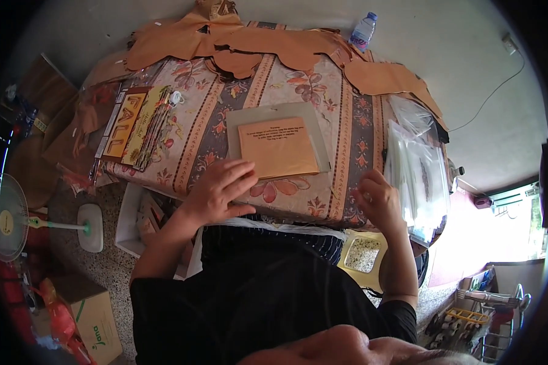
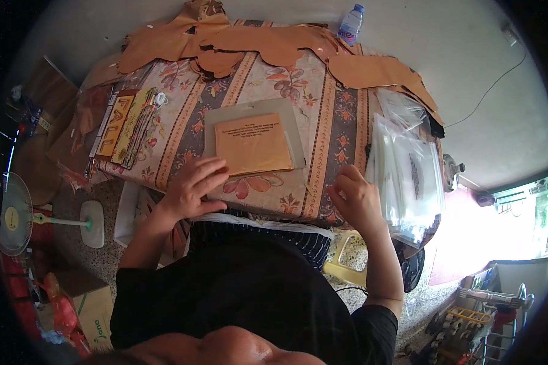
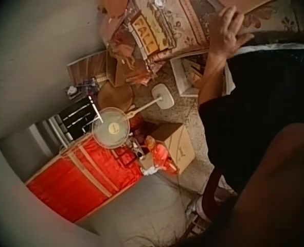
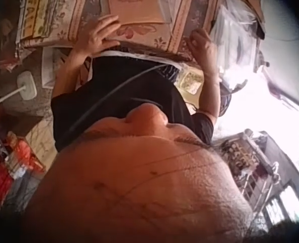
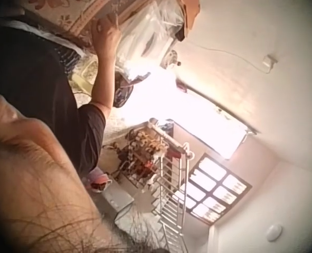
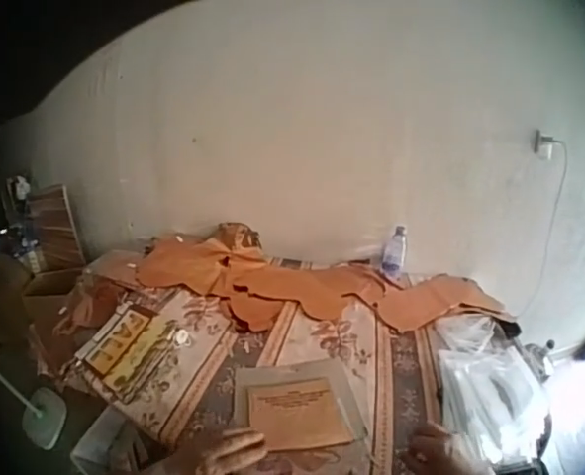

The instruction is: Folding decorative foil balloons and inserting them into plastic retail sleeves with backing cards.

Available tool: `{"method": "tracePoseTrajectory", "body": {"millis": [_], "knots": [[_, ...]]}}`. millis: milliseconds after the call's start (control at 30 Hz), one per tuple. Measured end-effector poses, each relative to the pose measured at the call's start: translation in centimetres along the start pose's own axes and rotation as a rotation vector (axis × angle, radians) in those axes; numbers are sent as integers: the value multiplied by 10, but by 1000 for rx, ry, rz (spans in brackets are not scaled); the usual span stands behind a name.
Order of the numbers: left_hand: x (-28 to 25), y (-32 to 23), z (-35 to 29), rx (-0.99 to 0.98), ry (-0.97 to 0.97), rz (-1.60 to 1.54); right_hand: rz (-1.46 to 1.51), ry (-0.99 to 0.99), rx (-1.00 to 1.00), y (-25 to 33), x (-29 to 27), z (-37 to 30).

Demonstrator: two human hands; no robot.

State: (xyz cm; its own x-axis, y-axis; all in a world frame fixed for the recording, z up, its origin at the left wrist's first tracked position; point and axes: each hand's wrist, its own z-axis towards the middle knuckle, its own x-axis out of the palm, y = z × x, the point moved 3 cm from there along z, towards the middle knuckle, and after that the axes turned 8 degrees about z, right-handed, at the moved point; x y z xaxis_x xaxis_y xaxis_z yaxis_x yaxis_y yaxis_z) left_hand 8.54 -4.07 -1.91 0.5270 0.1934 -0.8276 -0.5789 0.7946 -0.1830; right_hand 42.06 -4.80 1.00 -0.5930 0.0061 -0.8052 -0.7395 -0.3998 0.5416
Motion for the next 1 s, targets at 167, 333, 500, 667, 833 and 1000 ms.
{"method": "tracePoseTrajectory", "body": {"millis": [167, 333, 500, 667, 833, 1000], "knots": [[4, -6, -15, -8, 27, 71, 30, 23, -101, 4, 17, 8], [7, -10, -19, -15, -88, 47, 79, 77, -174, 9, 25, 14], [8, -11, -24, -137, -232, -44, 107, 140, -215, 21, 33, 17], [9, -11, -23, -196, -250, -65, 43, 97, -382, 17, 39, 23], [8, -11, -19, -208, -233, -72, 159, 45, -317, 12, 44, 32], [7, -11, -13, -333, -257, -104, 357, 80, 59, 6, 46, 41]]}}
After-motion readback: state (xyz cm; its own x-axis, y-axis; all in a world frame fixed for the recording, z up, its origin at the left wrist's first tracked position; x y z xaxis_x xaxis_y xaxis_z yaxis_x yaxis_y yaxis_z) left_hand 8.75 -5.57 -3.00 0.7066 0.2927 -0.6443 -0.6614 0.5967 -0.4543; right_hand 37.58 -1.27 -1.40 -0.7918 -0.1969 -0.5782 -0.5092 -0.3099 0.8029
